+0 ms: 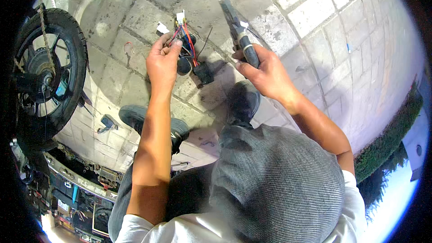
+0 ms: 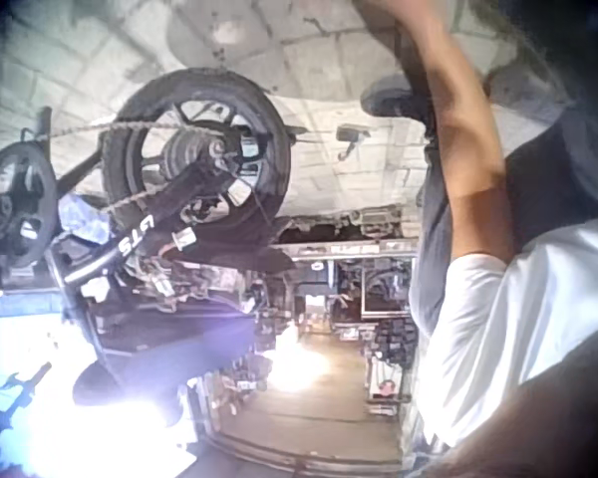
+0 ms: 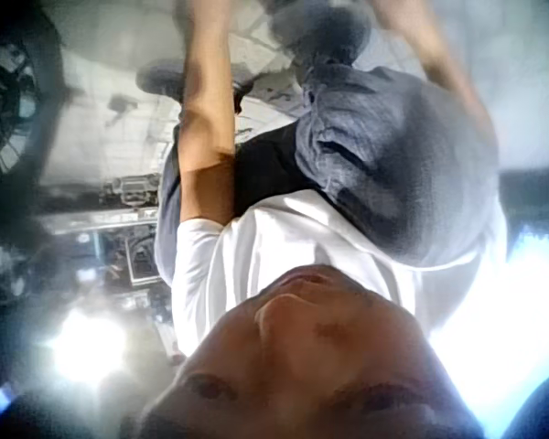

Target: The person sits on the ground and repairs wiring on an electric scooter. They use pliers to strip wire insulation and a soldering iron to join wires together, working on a small white connector and a black control box.

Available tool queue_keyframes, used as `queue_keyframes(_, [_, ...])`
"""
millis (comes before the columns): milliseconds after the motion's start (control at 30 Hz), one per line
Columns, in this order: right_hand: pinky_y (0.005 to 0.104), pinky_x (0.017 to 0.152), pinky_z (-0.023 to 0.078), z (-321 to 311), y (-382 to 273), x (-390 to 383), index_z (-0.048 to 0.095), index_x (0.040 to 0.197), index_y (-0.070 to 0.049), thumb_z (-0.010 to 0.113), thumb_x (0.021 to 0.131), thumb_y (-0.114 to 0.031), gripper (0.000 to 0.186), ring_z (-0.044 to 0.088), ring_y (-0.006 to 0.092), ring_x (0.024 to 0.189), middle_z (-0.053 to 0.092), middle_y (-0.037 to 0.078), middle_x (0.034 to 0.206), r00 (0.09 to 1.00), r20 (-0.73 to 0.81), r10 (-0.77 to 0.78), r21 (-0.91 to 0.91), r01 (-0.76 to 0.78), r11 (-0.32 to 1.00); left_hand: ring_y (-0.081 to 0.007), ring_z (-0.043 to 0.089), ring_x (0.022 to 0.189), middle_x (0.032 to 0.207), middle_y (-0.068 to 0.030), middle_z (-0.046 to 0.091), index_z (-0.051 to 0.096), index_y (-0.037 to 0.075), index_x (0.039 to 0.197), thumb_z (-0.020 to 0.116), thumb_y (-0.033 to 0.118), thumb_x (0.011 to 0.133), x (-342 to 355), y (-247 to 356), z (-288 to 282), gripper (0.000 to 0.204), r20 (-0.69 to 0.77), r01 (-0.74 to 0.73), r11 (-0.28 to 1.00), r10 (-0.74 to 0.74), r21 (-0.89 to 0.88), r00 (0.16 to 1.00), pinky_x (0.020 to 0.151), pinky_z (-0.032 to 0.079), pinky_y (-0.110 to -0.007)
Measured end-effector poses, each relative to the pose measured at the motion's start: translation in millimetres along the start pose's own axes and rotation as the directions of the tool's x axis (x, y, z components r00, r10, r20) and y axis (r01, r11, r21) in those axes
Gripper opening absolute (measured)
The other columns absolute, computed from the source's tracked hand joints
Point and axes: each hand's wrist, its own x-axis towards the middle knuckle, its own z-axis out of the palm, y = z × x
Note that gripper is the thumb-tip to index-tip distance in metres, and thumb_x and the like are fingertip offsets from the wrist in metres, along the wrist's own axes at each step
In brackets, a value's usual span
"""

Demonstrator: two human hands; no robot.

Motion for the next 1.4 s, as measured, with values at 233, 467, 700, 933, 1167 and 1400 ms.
queue_keyframes(233, [0.0285,0.076,0.045,10.7,-18.5,6.4,0.064,0.096,0.001,0.066,0.08,-0.014,0.022,0.056,0.0137,0.083,0.061,0.005,0.087,0.996,0.076,-0.039,0.014,0.038,0.999,-0.0106,0.059,0.075,0.093,-0.0061,0.064,0.064,-0.005,0.106,0.065,0.003,0.086,-2.4,23.4,1.2,0.021,0.094,0.069,0.942,-0.041,-0.328,0.995,0.068,0.05,-0.023])
queue_keyframes(467, [0.0256,0.074,0.046,13.9,-40.8,13.1,0.065,0.106,0.001,0.068,0.08,-0.013,0.029,0.057,0.0103,0.083,0.063,0.004,0.095,0.977,0.204,0.071,0.142,-0.101,0.985,-0.0126,0.061,0.085,0.101,-0.0081,0.063,0.065,-0.003,0.104,0.061,0.002,0.089,-5.4,36.6,-5.5,0.017,0.024,-0.178,0.975,0.183,-0.136,0.983,0.076,0.051,-0.025])
queue_keyframes(700, [0.0299,0.079,0.048,15.4,-36.4,16.7,0.063,0.106,0.002,0.067,0.079,-0.009,0.029,0.058,0.0156,0.091,0.061,0.009,0.11,0.968,0.207,-0.144,0.196,0.103,0.975,-0.0143,0.062,0.092,0.101,-0.0111,0.066,0.06,-0.006,0.108,0.059,0.001,0.091,-20.2,44.8,1.5,0.019,0.076,-0.106,0.964,0.128,-0.244,0.989,0.081,0.05,-0.026])
queue_keyframes(933, [0.0429,0.089,0.045,10.0,-22.2,14.7,0.059,0.095,0.001,0.067,0.066,-0.005,0.032,0.052,0.0371,0.105,0.053,0.018,0.117,0.818,0.151,-0.555,-0.503,0.547,0.669,-0.0153,0.064,0.083,0.092,-0.0116,0.067,0.058,-0.006,0.102,0.063,-0.002,0.086,-22.3,46.6,6.1,0.017,0.1,0.042,0.923,-0.004,-0.382,0.995,0.076,0.052,-0.026])
queue_keyframes(1167, [0.041,0.086,0.045,-11.5,-20.8,5.0,0.061,0.091,-0.002,0.07,0.063,-0.006,0.03,0.052,0.0318,0.103,0.054,0.012,0.117,0.818,0.199,-0.539,-0.726,0.493,0.48,-0.0172,0.066,0.075,0.088,-0.0116,0.067,0.061,-0.007,0.101,0.066,0.002,0.086,-25.5,55.0,5.0,0.018,0.146,0.098,0.915,-0.043,-0.392,0.988,0.07,0.055,-0.027])
queue_keyframes(1400, [0.0401,0.083,0.046,-16.5,-28.3,3.6,0.059,0.085,-0.001,0.07,0.062,-0.005,0.026,0.053,0.0318,0.1,0.055,0.013,0.111,0.793,0.256,-0.553,-0.734,0.532,0.422,-0.0107,0.065,0.074,0.086,-0.0084,0.069,0.064,-0.005,0.103,0.068,0.005,0.085,-27.9,58.7,0.7,0.021,0.18,0.114,0.946,-0.061,-0.302,0.982,0.057,0.048,-0.021])
